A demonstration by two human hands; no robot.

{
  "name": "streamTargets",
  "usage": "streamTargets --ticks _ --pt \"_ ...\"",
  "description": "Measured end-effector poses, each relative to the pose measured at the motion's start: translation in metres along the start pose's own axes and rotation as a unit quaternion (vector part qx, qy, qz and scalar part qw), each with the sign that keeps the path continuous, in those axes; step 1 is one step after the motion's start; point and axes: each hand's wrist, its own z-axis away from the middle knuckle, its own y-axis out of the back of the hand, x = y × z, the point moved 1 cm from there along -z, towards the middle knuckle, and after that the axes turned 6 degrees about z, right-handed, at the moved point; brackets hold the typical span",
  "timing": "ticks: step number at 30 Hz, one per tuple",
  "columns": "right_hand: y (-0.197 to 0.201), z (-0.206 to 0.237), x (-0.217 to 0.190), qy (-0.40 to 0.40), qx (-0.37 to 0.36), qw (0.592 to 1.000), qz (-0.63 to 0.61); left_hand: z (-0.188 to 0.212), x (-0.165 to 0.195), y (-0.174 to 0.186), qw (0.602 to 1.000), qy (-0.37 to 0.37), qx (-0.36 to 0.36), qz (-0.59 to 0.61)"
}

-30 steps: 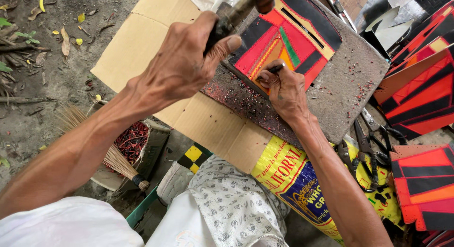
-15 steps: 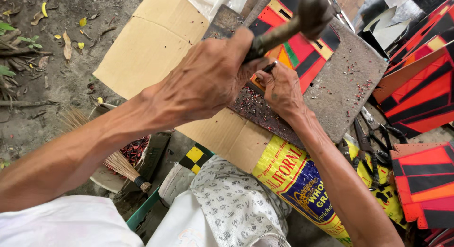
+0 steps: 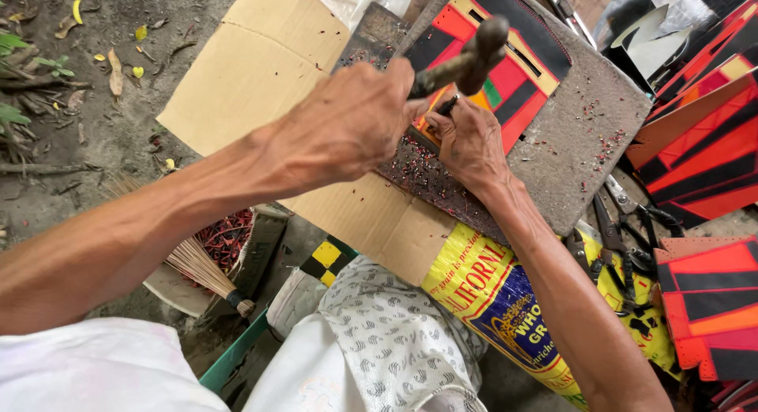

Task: The person holds a leather punch against a colorful patterned leather piece laid on a stone slab and repeatedly strikes it with a wooden mallet, working along the edge of the leather. The person repositions the punch along the line and continues hammering hole after hole.

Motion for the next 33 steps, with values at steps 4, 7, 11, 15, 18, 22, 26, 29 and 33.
streamTargets --ticks 4,7,11,15,18,22,26,29,33 --pt "0.001 0.003 -0.002 0.003 0.005 0.998 -0.062 0.0 0.005 0.01 0.986 -0.093 0.103 0.096" --pt "0.002 0.006 -0.004 0.005 0.008 0.998 -0.065 0.005 0.02 0.013 0.96 -0.175 0.169 0.138" --pt "0.0 0.006 -0.004 -0.006 0.01 0.999 -0.032 0.0 0.022 0.005 0.986 -0.077 0.086 0.118" --pt "-0.004 0.006 -0.003 0.013 0.031 0.999 -0.026 0.011 -0.008 -0.005 0.997 0.06 -0.045 0.026" --pt "-0.006 0.01 0.001 0.0 0.04 0.999 -0.037 0.023 -0.031 -0.021 0.993 0.092 -0.055 0.04" --pt "-0.007 0.012 0.009 -0.143 0.083 0.976 -0.139 0.022 -0.05 -0.045 0.988 0.125 -0.086 0.002" --pt "0.002 0.012 0.014 -0.134 0.066 0.951 -0.271 0.022 -0.052 -0.062 0.99 0.101 -0.1 -0.022" --pt "0.01 0.016 0.012 -0.093 0.027 0.957 -0.274 0.021 -0.053 -0.065 0.991 0.104 -0.085 -0.009" --pt "0.017 0.021 0.002 -0.05 0.004 0.986 -0.16 0.022 -0.054 -0.063 0.987 0.115 -0.113 -0.005"
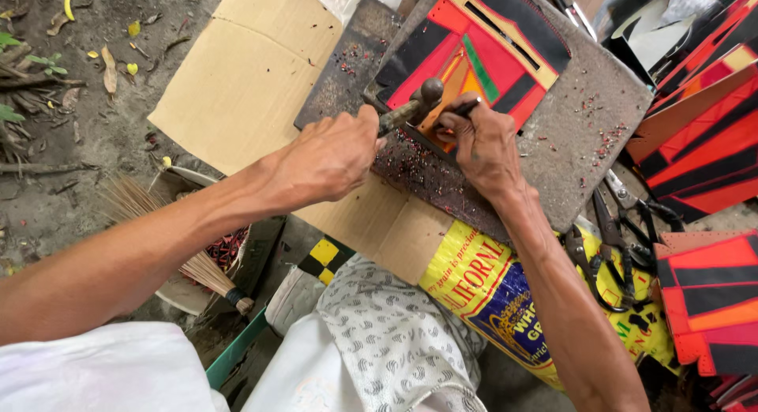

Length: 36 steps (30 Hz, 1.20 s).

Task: The person holds a leather punch against a colorful patterned leather piece laid on a stone slab and repeatedly strikes it with a wooden mallet, working along the edge of the leather. The person repositions the punch along the line and continues hammering hole after hole.

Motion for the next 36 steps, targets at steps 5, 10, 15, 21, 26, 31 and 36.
streamTargets --ticks 5,10,15,21,26,31,36 --pt "0.002 -0.004 -0.005 -0.003 -0.014 1.0 0.018 0.002 0.002 0.004 1.0 0.022 -0.002 0.004" --pt "-0.001 -0.003 -0.004 -0.008 -0.018 1.0 -0.003 0.001 0.003 0.004 1.0 0.019 0.006 0.004" --pt "-0.002 -0.003 -0.005 0.004 -0.007 1.0 -0.011 0.001 -0.002 0.001 1.0 0.014 0.002 0.0" --pt "-0.002 -0.005 -0.01 0.021 -0.02 0.998 0.051 0.0 0.006 0.017 1.0 -0.006 0.003 0.0" --pt "-0.006 -0.007 -0.007 0.071 -0.008 0.996 0.053 0.008 0.027 0.049 0.992 -0.072 0.079 0.061" --pt "-0.007 -0.005 0.0 0.058 0.001 0.997 0.06 0.019 0.048 0.055 0.936 -0.243 0.228 0.114" --pt "-0.007 -0.008 -0.001 0.099 0.016 0.983 0.156 0.012 0.056 0.055 0.982 -0.15 0.116 0.02"
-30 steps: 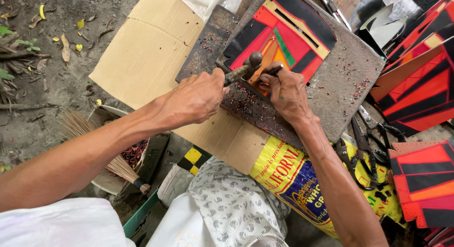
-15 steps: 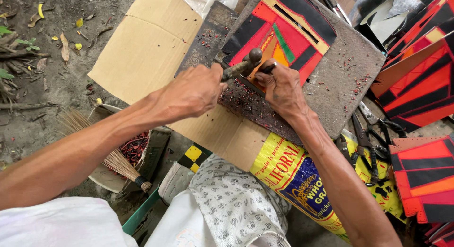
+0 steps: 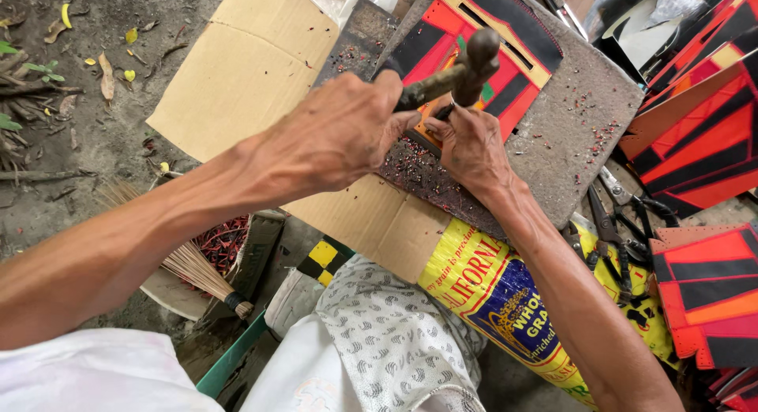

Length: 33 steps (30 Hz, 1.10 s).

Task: The person holds a leather punch against a colorful patterned leather piece laid on a stone slab and repeatedly strikes it with a wooden mallet, working along the edge of the leather. The person repositions the punch along the line and continues hammering hole after hole.

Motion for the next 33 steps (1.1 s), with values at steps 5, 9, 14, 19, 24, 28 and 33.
streamTargets --ticks 5,9,14,19,24,28,33 --pt "0.004 -0.001 -0.003 0.002 -0.009 0.999 -0.053 0.009 0.015 0.028 0.988 -0.085 0.104 0.071" --pt "0.002 0.0 -0.005 -0.046 -0.023 0.997 -0.061 0.009 0.028 0.029 0.959 -0.183 0.181 0.12" --pt "0.001 -0.002 -0.005 -0.012 0.001 0.999 -0.051 -0.005 0.009 0.014 0.992 0.084 -0.086 0.035" --pt "-0.001 0.001 -0.002 -0.053 -0.016 0.997 -0.047 0.015 -0.021 0.004 0.99 0.128 -0.055 0.0" --pt "-0.005 0.005 0.007 -0.153 0.023 0.983 -0.094 0.017 -0.044 -0.033 0.971 0.204 -0.118 0.025" --pt "0.001 0.007 0.013 -0.212 0.024 0.942 -0.259 0.015 -0.049 -0.055 0.986 0.131 -0.094 -0.034" --pt "0.014 0.014 0.008 -0.098 -0.017 0.981 -0.167 0.011 -0.054 -0.053 0.974 0.195 -0.116 0.013"
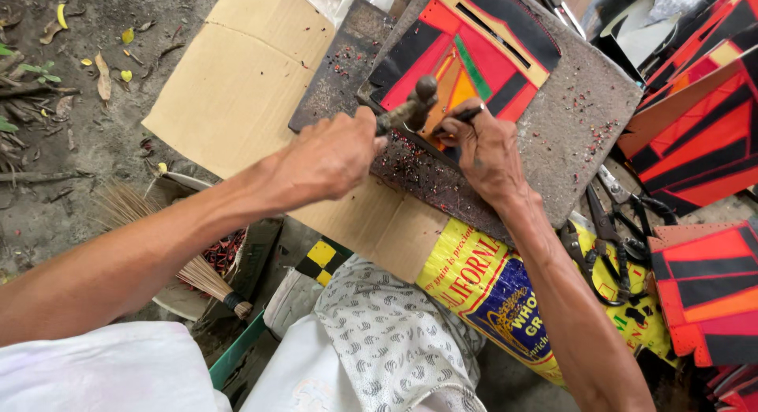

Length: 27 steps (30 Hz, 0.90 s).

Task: The person holds a leather punch against a colorful patterned leather piece laid on a stone slab and repeatedly strikes it with a wooden mallet, working along the edge of the leather. The person repositions the punch along the line and continues hammering hole after hole.

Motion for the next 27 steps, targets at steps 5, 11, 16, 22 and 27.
streamTargets --ticks 5,11,16,22,27 --pt "-0.001 -0.001 -0.003 0.001 -0.012 1.0 0.027 0.006 -0.002 0.023 0.998 -0.063 0.029 0.01" --pt "-0.002 0.001 -0.005 0.02 -0.007 0.998 0.054 0.023 0.01 0.045 0.994 -0.065 0.087 0.011" --pt "-0.002 -0.001 -0.012 0.008 -0.008 0.996 0.089 0.033 0.03 0.053 0.991 -0.091 0.092 0.016" --pt "-0.003 -0.001 -0.015 0.041 -0.002 0.99 0.136 0.044 0.052 0.06 0.935 -0.295 0.178 0.078" --pt "-0.005 -0.002 -0.008 0.081 0.01 0.983 0.167 0.037 0.067 0.052 0.943 -0.27 0.184 0.067"
